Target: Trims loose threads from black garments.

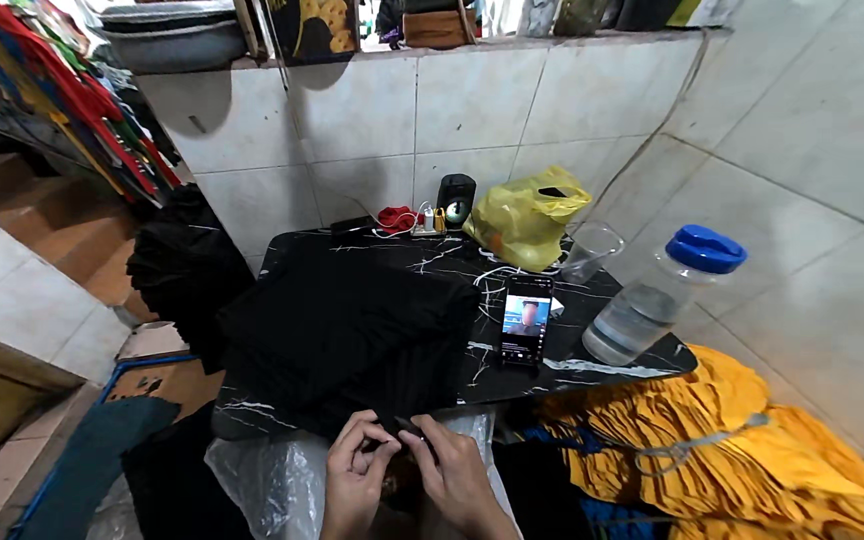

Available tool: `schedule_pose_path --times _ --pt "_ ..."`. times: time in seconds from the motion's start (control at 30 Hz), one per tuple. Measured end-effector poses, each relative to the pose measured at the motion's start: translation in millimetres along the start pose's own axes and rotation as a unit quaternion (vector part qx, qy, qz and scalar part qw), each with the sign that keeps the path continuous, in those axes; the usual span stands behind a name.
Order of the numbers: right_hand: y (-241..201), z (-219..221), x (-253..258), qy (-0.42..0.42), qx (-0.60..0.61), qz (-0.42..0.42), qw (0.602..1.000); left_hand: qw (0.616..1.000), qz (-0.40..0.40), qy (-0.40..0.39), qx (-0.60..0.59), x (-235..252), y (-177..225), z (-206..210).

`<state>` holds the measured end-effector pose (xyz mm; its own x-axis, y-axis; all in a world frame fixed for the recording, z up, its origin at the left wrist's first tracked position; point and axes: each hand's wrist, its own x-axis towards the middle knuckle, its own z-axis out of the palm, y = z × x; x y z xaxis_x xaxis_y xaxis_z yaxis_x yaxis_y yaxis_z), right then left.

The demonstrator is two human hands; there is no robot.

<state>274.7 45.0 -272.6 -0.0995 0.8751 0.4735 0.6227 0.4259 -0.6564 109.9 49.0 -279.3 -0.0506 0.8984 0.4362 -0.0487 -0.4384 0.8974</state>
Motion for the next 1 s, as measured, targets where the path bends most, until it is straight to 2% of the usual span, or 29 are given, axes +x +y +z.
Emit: schedule_pose_path --times 0.1,0.17,0.23,0.33,0.43,0.6,0.73,0.83,1.0 --pt "-0.3 1.0 7.6 0.033 0.158 0.111 0.981 1.000 -0.013 0.010 -0.017 -2.0 -1.8 -2.8" --pt "2.6 -1.0 13.6 -0.011 0.295 0.150 0.944 0.999 -0.019 0.017 -0.026 -4.4 -2.8 -1.2" --pt "8.5 2.4 15.7 -0.036 0.347 0.159 0.924 0.999 -0.023 0.042 -0.018 -4.7 -3.9 2.3" --pt "12.1 5.8 16.1 -0.021 0.340 0.150 0.928 0.994 -0.073 0.078 0.028 -2.3 0.7 4.0" --pt "11.4 8.9 15.0 -0.014 0.332 0.142 0.933 0.993 -0.088 0.051 0.066 -4.4 -7.3 1.2" --pt "10.9 6.5 15.5 -0.006 0.351 0.152 0.924 0.988 0.056 -0.033 0.138 -1.1 -20.4 -13.7" --pt "9.6 10.5 13.0 -0.063 0.335 0.184 0.922 0.970 0.105 -0.075 0.206 0.4 -22.7 -18.3" --pt "9.9 13.2 11.7 -0.044 0.326 0.174 0.928 0.979 0.077 -0.076 0.173 0.4 -19.0 -15.4" --pt "2.6 10.4 11.3 -0.005 0.380 0.196 0.904 0.997 -0.038 0.045 0.055 0.1 -9.1 -3.3"
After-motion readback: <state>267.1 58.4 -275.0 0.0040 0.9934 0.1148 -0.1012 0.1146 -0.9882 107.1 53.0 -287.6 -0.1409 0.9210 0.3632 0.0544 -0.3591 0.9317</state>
